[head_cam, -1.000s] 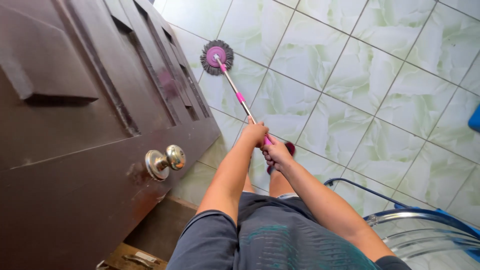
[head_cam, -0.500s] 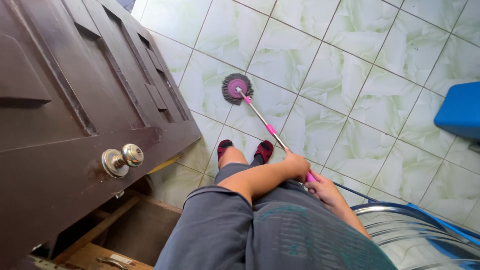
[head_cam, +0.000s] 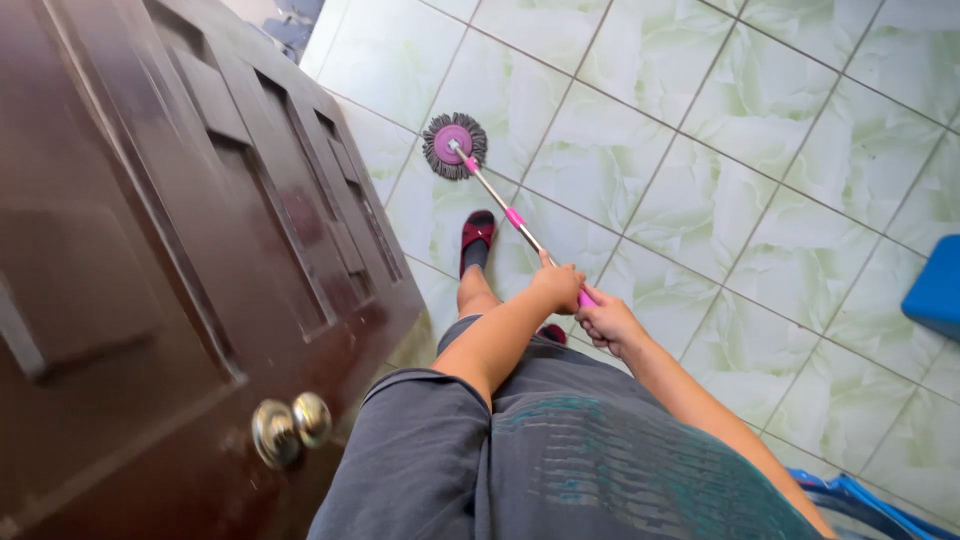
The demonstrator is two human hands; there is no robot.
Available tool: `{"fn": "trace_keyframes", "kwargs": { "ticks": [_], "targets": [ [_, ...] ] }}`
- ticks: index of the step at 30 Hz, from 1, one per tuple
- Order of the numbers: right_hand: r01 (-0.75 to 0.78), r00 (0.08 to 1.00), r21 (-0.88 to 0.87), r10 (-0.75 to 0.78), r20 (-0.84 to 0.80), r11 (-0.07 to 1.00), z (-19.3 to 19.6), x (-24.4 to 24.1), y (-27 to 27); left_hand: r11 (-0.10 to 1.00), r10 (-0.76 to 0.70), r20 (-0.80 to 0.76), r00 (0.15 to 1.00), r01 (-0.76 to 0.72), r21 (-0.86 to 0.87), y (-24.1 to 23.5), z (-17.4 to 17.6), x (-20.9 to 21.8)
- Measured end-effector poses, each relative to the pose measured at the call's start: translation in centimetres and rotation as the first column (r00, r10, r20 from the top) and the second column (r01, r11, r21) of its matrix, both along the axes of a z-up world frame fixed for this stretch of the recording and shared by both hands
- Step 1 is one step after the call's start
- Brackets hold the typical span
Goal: Mopping the tiled floor around water storage tanks and jugs.
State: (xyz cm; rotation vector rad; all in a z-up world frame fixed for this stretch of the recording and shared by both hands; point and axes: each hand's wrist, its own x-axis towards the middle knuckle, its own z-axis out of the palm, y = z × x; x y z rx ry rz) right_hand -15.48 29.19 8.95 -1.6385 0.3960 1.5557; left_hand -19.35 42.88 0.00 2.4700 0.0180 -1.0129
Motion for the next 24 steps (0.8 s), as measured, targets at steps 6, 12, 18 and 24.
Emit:
{"fn": "trace_keyframes", "kwargs": {
  "ticks": [6, 12, 18, 24],
  "targets": [
    [0.001, 0.999, 0.033, 0.0, -0.05, 0.999, -1.8, 5.0, 17.8, 0.999, 0.046, 0.085, 0.995, -0.047, 0.011, 17.9, -2.5, 4.5],
    [0.049, 0.998, 0.087, -0.044, -0.052, 0.995, -5.0, 8.7, 29.6, 0.998, 0.055, 0.037, 0.998, -0.056, 0.023, 30.3, -4.2, 8.1],
    [0.118, 0.993, 0.046, -0.117, -0.031, 0.992, -3.7, 10.4, 26.6, 0.998, 0.043, 0.086, 0.995, -0.047, 0.046, 27.7, -2.7, 10.4],
    [0.184, 0.983, 0.043, -0.184, -0.024, 0.982, 0.8, 8.9, 14.7, 0.999, -0.046, 0.098, 0.994, 0.048, -0.024, 15.5, 0.2, 9.9]
  ]
}}
